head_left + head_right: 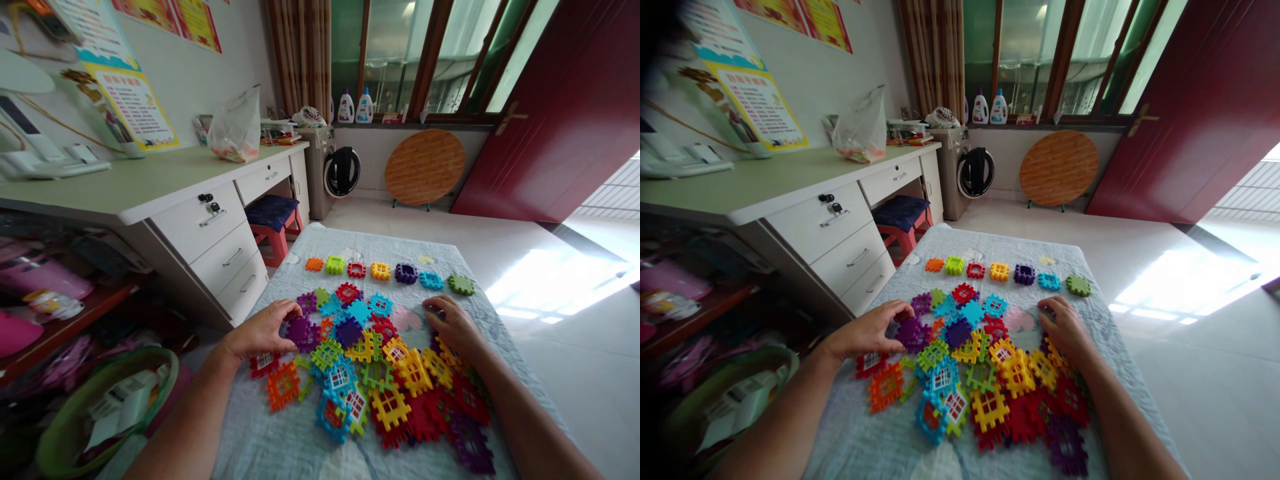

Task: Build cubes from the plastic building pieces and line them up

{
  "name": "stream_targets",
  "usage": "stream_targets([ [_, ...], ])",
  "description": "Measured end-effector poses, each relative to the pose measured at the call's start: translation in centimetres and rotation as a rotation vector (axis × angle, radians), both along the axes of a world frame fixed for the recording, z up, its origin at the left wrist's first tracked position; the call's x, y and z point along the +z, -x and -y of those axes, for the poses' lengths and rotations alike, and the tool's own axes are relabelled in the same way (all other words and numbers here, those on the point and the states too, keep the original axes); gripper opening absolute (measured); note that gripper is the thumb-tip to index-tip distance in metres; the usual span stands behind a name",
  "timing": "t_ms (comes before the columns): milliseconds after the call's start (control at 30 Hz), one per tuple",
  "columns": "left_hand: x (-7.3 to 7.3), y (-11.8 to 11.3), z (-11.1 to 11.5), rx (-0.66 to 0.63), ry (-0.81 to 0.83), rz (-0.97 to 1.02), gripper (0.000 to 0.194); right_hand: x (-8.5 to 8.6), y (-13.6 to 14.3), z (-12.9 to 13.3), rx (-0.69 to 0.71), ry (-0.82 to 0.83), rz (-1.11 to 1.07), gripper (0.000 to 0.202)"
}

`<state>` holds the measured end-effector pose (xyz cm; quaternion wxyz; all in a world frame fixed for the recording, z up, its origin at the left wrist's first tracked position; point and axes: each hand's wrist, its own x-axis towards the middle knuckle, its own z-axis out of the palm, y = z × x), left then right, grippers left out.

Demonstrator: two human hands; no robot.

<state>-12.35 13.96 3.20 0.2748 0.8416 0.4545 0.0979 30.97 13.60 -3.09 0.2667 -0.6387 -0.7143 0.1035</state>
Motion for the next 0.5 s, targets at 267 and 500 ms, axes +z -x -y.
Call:
stream_targets([
  [267, -1.0, -1.0, -2.6, 0.207, -0.225, 0.068, 0.049, 0.1, 0.0, -0.1, 0.007, -0.01, -0.007, 0.025],
  [500, -1.6, -1.4, -3.7, 0.163, -0.163, -0.029, 0.053, 0.3, 0.2, 0.1, 0.004, -0.001, -0.021, 0.025],
])
